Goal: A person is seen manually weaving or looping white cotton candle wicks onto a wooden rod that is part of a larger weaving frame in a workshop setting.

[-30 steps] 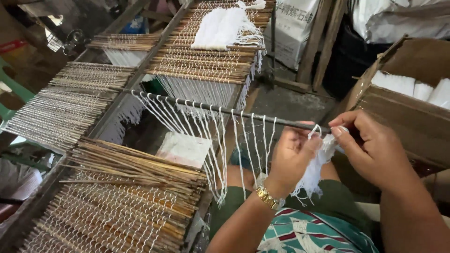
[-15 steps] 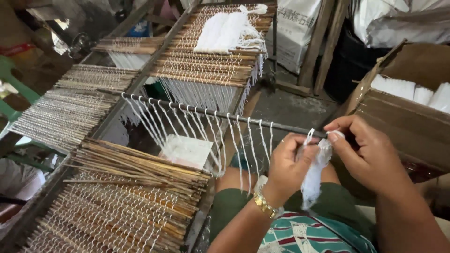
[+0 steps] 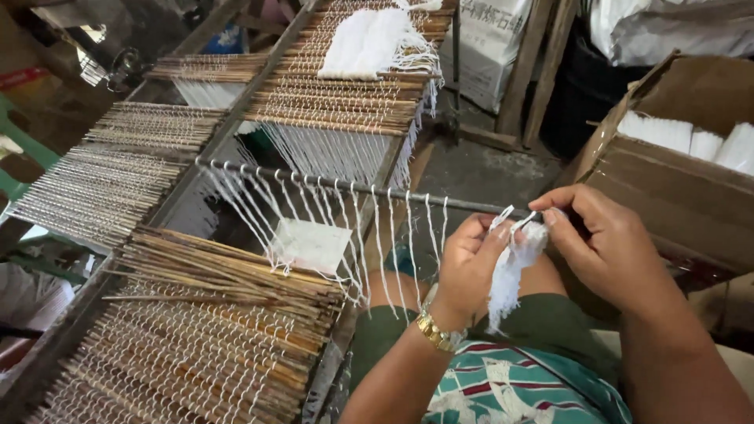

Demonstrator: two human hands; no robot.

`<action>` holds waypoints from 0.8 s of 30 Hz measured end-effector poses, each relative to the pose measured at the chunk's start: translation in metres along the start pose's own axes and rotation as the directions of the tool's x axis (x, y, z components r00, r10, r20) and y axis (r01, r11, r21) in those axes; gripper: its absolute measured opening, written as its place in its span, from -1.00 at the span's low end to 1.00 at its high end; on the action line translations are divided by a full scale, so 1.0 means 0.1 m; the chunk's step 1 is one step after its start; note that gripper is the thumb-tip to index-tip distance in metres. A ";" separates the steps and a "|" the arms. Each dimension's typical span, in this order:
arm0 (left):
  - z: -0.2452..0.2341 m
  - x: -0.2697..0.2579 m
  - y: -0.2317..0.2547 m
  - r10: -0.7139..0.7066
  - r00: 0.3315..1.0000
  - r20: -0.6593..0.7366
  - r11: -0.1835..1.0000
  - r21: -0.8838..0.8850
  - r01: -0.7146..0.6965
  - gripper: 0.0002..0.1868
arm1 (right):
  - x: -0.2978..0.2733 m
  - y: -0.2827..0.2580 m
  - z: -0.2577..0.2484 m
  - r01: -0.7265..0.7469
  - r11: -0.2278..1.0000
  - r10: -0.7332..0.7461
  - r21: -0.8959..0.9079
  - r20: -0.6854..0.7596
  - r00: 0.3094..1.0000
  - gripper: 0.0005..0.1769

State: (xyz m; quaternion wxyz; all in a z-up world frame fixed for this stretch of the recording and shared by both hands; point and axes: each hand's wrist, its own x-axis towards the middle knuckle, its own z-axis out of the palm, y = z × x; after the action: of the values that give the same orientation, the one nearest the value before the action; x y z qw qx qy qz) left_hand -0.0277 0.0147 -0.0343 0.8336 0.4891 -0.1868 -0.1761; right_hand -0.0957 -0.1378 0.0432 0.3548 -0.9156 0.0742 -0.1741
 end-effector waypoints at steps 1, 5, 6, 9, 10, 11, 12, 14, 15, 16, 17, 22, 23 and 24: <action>0.01 0.00 0.01 -0.030 1.000 0.010 0.999 -0.023 0.030 -0.82 | 0.00 0.00 -0.01 0.005 1.000 -0.005 -0.014 0.001 1.000 -0.73; 0.04 -0.07 0.12 0.023 0.999 0.049 1.000 -0.012 -0.023 -0.72 | 0.00 -0.02 -0.01 0.066 0.997 -0.065 0.024 -0.046 0.997 -0.75; 0.04 -0.09 0.19 0.125 0.991 0.052 0.950 0.283 -0.134 -0.72 | 0.00 -0.02 -0.01 0.041 0.999 -0.040 0.021 -0.054 0.998 -0.75; 0.03 -0.07 0.22 0.271 0.955 0.121 0.802 0.521 -0.294 -0.77 | 0.01 0.06 0.07 0.022 1.000 -0.022 -0.005 -0.073 0.997 -0.76; 0.02 -0.05 0.21 0.326 0.932 0.159 0.796 0.485 -0.361 -0.78 | 0.01 0.09 0.10 0.029 0.999 -0.032 -0.032 -0.088 0.996 -0.74; 0.01 -0.04 0.20 0.325 0.932 0.163 0.796 0.486 -0.362 -0.78 | 0.01 0.10 0.11 0.028 0.999 -0.031 -0.030 -0.092 0.995 -0.74; -0.01 -0.02 0.19 0.307 0.946 0.100 0.816 0.484 -0.316 -0.78 | 0.02 0.11 0.11 0.034 0.998 -0.039 -0.052 -0.092 0.995 -0.74; -0.06 0.01 0.14 0.289 0.957 0.036 0.835 0.480 -0.270 -0.76 | 0.01 0.08 0.10 0.042 0.996 -0.048 -0.073 -0.092 0.995 -0.74; -0.10 0.03 0.10 0.290 0.957 -0.014 0.882 0.392 -0.261 -0.76 | 0.00 0.05 0.08 0.058 0.998 -0.062 -0.039 -0.106 0.992 -0.74; -0.13 0.06 0.06 0.287 0.956 -0.062 0.919 0.300 -0.257 -0.74 | -0.01 0.02 0.06 0.076 0.997 -0.076 -0.006 -0.123 0.989 -0.71; -0.12 0.05 0.09 0.290 0.955 -0.060 0.917 0.301 -0.260 -0.74 | 0.00 0.02 0.05 0.079 0.997 -0.079 -0.005 -0.125 0.989 -0.71; -0.01 0.04 0.16 0.233 0.970 0.062 0.961 0.140 -0.240 -0.61 | 0.01 -0.04 0.10 0.204 0.979 -0.203 -0.014 -0.166 0.965 -0.83; -0.03 0.02 0.20 0.233 0.970 0.065 0.961 0.138 -0.240 -0.61 | 0.01 -0.02 0.12 0.202 0.979 -0.202 -0.016 -0.169 0.965 -0.83; -0.04 0.03 0.25 0.257 0.965 0.053 0.935 0.238 -0.262 -0.63 | 0.02 0.00 0.14 0.208 0.976 -0.216 -0.065 -0.147 0.965 -0.81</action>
State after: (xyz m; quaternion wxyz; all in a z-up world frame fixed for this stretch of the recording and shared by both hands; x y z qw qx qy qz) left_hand -0.0207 0.0277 -0.0134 0.7814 0.5565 -0.2787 -0.0454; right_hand -0.0885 -0.1297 0.0346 0.3050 -0.9105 0.0070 -0.2792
